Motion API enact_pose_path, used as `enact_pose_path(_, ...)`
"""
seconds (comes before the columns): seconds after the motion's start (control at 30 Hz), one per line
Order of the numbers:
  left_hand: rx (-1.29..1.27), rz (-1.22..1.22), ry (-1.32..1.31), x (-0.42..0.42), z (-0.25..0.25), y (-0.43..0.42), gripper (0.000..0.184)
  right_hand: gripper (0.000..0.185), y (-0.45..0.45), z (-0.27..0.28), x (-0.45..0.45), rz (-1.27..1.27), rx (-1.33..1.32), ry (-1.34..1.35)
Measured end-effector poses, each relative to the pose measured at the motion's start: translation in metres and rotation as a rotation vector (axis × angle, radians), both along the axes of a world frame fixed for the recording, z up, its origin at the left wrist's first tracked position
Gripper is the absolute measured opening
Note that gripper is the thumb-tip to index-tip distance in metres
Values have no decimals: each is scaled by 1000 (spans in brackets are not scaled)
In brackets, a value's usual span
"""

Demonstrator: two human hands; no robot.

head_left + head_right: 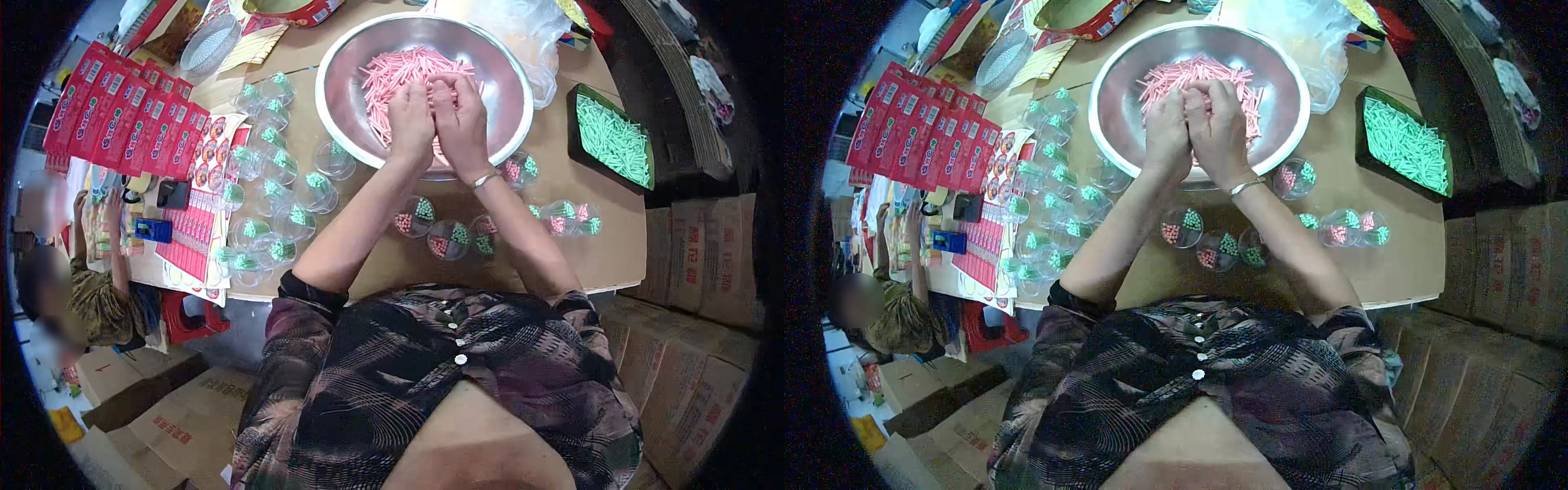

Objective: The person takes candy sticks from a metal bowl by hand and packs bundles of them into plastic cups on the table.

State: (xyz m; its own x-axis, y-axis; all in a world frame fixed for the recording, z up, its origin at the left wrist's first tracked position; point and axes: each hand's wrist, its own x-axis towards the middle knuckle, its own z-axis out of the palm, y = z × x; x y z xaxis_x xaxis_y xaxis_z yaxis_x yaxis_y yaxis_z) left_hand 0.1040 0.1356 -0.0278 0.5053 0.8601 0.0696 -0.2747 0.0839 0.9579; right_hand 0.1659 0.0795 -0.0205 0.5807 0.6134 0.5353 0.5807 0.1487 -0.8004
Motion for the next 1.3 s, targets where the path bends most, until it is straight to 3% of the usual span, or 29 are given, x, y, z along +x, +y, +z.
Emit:
enact_pose_path(0.1,166,56,110,-2,1,-5,23,23,-1,-2,5,28,-38,86)
enact_pose_path(0.3,207,113,181,-25,12,-30,21,19,-12,0,-7,61,7,105)
enact_pose_path(0.37,58,-117,68,-49,13,-34,15,20,-23,6,-12,193,-27,255)
enact_pose_path(0.43,367,-90,218,-89,20,-36,8,20,-42,9,-33,310,44,328)
enact_pose_path(0.47,436,9,338,-108,13,-28,18,21,-59,31,-49,433,-162,459)
enact_pose_path(0.53,963,305,863,-155,5,-13,34,19,-75,17,-64,504,-121,-193)
enact_pose_path(0.6,1084,326,1271,-192,-16,0,53,16,-84,-7,-93,621,-131,-452)
enact_pose_path(0.63,1143,314,1370,-202,-25,0,50,16,-85,-15,-104,614,-132,-443)
enact_pose_path(0.7,1096,252,1474,-207,-32,-1,52,15,-85,-30,-123,737,-122,-678)
enact_pose_path(0.9,970,312,1394,-202,-27,-16,63,7,-84,-83,-143,649,-133,-893)
enact_pose_path(1.03,1063,461,939,-206,-11,-35,63,8,-89,-96,-143,653,-288,-999)
enact_pose_path(1.07,1062,462,940,-207,-8,-39,63,8,-89,-99,-144,654,-288,-999)
enact_pose_path(1.2,480,233,425,-205,9,-47,65,11,-88,-106,-142,691,-177,-943)
enact_pose_path(1.23,485,236,421,-203,11,-48,65,11,-88,-99,-139,688,-172,-948)
enact_pose_path(1.3,397,152,343,-202,16,-49,68,14,-90,-63,-130,700,-91,-681)
